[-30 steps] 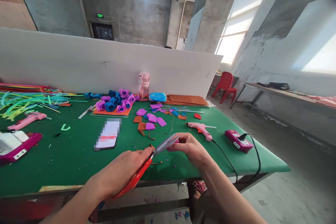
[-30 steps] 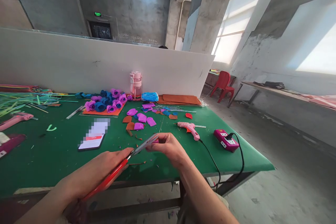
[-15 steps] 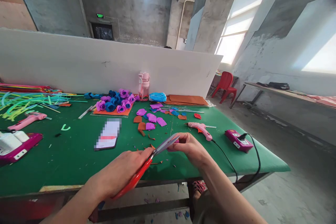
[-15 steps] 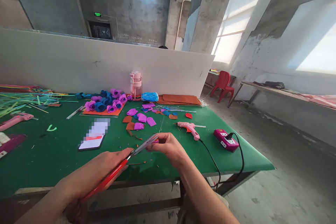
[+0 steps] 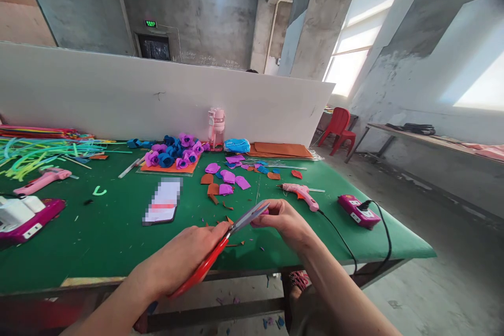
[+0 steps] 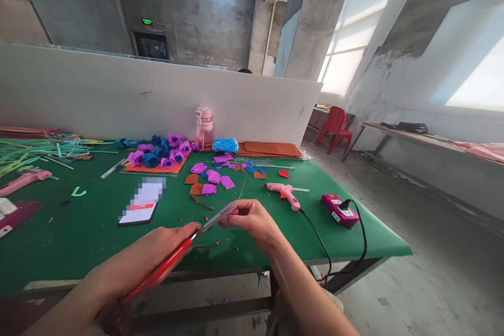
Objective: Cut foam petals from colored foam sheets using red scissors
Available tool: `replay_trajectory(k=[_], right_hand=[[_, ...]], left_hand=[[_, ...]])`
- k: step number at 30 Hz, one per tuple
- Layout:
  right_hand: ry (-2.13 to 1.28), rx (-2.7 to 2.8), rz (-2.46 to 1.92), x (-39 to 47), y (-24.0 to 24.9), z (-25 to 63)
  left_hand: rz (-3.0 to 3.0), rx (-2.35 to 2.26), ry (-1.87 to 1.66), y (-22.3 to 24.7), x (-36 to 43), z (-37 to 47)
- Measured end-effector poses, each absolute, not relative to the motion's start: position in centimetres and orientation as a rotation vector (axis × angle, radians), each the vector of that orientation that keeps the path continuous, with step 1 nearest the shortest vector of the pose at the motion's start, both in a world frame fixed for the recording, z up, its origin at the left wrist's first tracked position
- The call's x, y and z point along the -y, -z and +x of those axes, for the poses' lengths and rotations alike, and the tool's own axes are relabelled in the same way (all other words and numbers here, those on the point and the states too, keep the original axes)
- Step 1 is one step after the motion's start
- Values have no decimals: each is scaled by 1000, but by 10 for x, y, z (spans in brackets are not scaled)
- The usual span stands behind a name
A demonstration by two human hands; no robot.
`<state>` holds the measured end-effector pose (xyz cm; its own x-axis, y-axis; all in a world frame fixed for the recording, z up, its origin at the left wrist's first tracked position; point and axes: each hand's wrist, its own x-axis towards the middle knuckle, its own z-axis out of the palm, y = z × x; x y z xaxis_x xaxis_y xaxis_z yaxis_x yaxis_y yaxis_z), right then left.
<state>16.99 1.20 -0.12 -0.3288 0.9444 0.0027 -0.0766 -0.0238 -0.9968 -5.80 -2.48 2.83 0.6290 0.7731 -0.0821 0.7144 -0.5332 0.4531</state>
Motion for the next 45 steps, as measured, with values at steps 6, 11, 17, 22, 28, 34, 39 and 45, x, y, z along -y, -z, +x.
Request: replay_trajectory(k=[6, 11, 17, 22, 28, 34, 39, 45], right_hand=[[-1506, 1368, -964, -14, 3, 171], [-1495, 1340, -990, -14, 1, 169], [-1516, 1332, -1019, -8, 0, 148], [-1475, 1253, -992, -8, -2, 134], [-1425, 1255, -985, -9, 2, 132], [-1593, 1219, -861, -12, 7, 136], [-1574, 1215, -857, -12, 6, 134], [-1413, 1298, -965, -15, 5, 132]], left_hand=[[2373, -1174, -180, -19, 23, -63], [2108, -1165, -522, -13, 19, -58], [1667, -1004, -1052, -14, 11, -37], [1630, -1093, -1120, -9, 4, -28], [1604, -1060, -1101, -3, 1, -24], [1514, -1005, -1098, -7, 6, -21], [1483, -964, -1158, -6, 5, -17], [1519, -1031, -1136, -7, 2, -18]])
